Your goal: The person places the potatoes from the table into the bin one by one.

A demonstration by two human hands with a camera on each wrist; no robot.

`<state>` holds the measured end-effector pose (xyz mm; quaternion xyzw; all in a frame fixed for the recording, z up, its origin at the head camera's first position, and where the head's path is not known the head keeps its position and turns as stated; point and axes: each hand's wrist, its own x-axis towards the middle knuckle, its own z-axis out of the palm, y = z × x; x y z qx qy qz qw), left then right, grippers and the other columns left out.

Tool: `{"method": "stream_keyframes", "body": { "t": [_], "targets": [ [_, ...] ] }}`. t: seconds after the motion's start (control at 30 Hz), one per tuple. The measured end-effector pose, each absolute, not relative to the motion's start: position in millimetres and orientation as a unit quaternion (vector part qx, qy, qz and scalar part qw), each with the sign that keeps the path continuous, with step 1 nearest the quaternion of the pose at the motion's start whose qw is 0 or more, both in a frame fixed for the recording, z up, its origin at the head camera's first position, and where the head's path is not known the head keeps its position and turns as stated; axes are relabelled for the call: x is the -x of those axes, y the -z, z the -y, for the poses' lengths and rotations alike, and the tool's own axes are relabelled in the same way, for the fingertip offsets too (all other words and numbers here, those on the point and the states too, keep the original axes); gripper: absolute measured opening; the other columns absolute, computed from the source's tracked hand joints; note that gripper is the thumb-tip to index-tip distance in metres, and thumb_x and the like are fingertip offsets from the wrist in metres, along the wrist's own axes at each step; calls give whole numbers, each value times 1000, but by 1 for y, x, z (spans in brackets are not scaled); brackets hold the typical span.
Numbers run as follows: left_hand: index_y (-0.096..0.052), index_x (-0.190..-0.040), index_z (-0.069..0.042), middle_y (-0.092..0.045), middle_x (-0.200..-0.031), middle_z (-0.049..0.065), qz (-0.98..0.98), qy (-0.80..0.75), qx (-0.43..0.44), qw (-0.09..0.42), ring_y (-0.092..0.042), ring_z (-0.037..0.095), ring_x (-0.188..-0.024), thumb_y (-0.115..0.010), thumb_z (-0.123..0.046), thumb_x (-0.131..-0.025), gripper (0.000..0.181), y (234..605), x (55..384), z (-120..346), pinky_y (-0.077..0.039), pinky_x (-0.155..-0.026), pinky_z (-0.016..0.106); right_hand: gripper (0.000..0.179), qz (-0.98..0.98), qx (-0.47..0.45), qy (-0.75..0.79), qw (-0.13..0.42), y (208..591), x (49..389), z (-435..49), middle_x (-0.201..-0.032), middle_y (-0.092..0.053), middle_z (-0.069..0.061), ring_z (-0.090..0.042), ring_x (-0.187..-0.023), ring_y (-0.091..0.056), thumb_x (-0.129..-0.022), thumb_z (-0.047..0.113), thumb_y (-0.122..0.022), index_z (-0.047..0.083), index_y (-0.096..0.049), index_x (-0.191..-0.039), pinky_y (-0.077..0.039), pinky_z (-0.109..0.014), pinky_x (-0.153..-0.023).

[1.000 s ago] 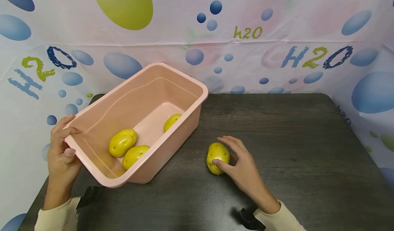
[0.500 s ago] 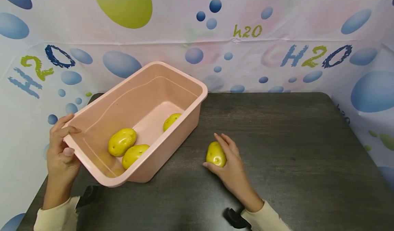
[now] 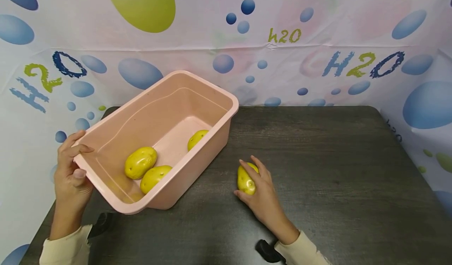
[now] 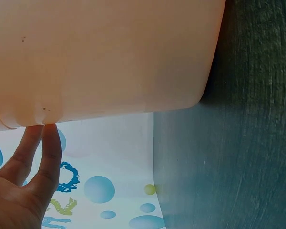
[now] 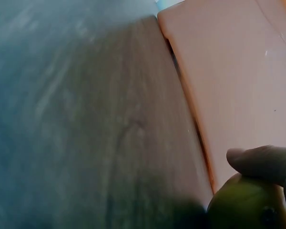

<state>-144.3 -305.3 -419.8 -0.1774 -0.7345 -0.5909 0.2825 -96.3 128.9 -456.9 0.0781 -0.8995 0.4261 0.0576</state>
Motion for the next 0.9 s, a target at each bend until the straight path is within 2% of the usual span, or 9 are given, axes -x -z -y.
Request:
{"method": "stream_keyframes", "body": {
  "t": [0.13,0.3,0.67,0.9],
  "targets": [
    [-56,-117,11,-41,-161,12,735,594,173,279,-47,30,-132,-74,-53,-93,70,419,144,305,-51,-99,11,71,900,-94,-419,77,457,97,-131,-159,-44,-23,-51,-141,-47,-77,3,-91,11,-64,-142,-50,-68,-97],
    [-57,-117,10,-42,-160,12,733,600,163,276,-47,30,-131,-75,-53,-93,70,419,143,304,-51,-98,11,65,902,-113,-407,86,455,97,-135,-153,-53,-22,-46,-131,-57,-75,2,-91,11,-69,-136,-53,-58,-93],
    [-58,-118,9,-42,-161,11,739,593,160,278,-47,29,-132,-74,-54,-93,70,419,142,304,-51,-99,10,57,903,-138,-404,50,439,93,-155,-149,-58,-18,-40,-123,-64,-80,8,-90,13,-71,-134,-55,-31,-82],
    [-57,-119,9,-41,-161,12,737,599,156,272,-47,29,-131,-75,-52,-93,68,417,141,303,-51,-99,10,53,894,-162,-418,20,421,92,-169,-150,-57,-16,-38,-123,-62,-84,12,-88,13,-71,-134,-55,-26,-79]
  ]
}}
